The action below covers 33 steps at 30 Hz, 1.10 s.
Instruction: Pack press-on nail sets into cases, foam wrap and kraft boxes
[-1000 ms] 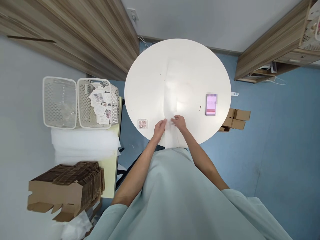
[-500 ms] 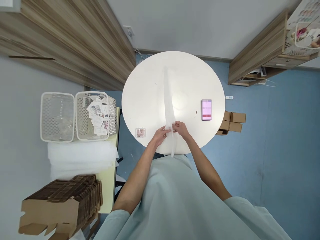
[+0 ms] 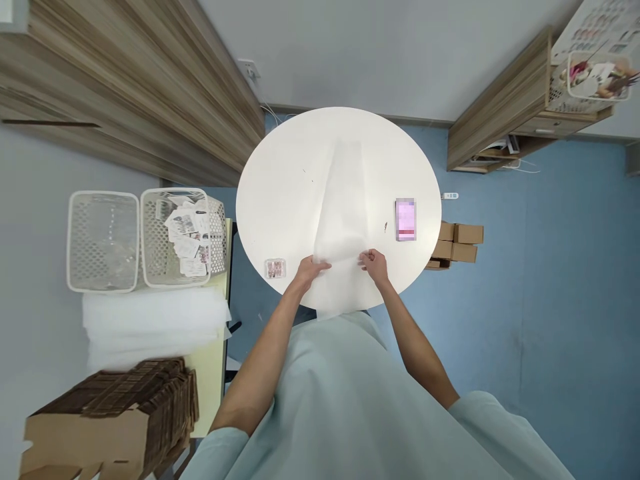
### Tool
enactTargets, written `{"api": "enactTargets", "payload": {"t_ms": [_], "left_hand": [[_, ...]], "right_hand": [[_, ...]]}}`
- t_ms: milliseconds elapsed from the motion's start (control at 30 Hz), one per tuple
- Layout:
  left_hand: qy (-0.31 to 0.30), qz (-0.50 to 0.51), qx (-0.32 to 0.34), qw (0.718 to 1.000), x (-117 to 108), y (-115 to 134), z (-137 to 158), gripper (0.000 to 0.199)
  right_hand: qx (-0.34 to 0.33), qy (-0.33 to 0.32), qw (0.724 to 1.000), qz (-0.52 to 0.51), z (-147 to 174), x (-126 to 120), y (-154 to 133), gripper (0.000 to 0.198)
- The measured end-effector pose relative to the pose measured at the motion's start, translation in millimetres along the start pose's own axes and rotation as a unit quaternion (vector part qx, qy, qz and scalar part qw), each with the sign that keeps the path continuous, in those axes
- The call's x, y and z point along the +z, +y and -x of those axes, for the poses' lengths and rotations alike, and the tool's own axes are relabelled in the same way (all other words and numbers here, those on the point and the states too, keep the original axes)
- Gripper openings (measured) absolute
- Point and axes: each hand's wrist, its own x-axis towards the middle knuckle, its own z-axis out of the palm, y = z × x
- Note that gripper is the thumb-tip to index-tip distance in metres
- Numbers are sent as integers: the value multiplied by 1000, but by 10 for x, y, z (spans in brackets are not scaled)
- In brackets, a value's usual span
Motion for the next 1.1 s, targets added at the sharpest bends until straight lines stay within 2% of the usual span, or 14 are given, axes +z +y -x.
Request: {"api": "enactTargets", "payload": {"t_ms": [200,333,433,500,567,667,767,900,1100], "left_hand": [[75,-51,28,995,-67,-94,-35,35],[114,-159,46,980,-134,-151,-80,28],[144,-283,104,942,-307,-168,-58,24],[173,-362,171,900,-518,-172,-22,33],[195,-439,222,849,-784,-185,12,49],[125,-521,217,816,-1160,-259,48,76],[70,-569,198,795,-1363,-382,81,75],[67,-597,194,776,-1374,-474,123,76],[81,-626,186,753,-1305,-420,101,73]], "right_hand": [[20,41,991,124,10,-14,118,12],[3,54,980,189,-10,-28,111,17],[-3,55,976,212,-42,-49,79,19],[-6,59,972,227,-71,-78,41,19],[-8,72,967,244,-106,-122,-5,18],[-8,103,958,268,-159,-202,-73,15],[-2,125,951,282,-201,-276,-113,13],[16,129,947,293,-206,-342,-123,12],[40,128,947,291,-80,-413,-69,11]]}}
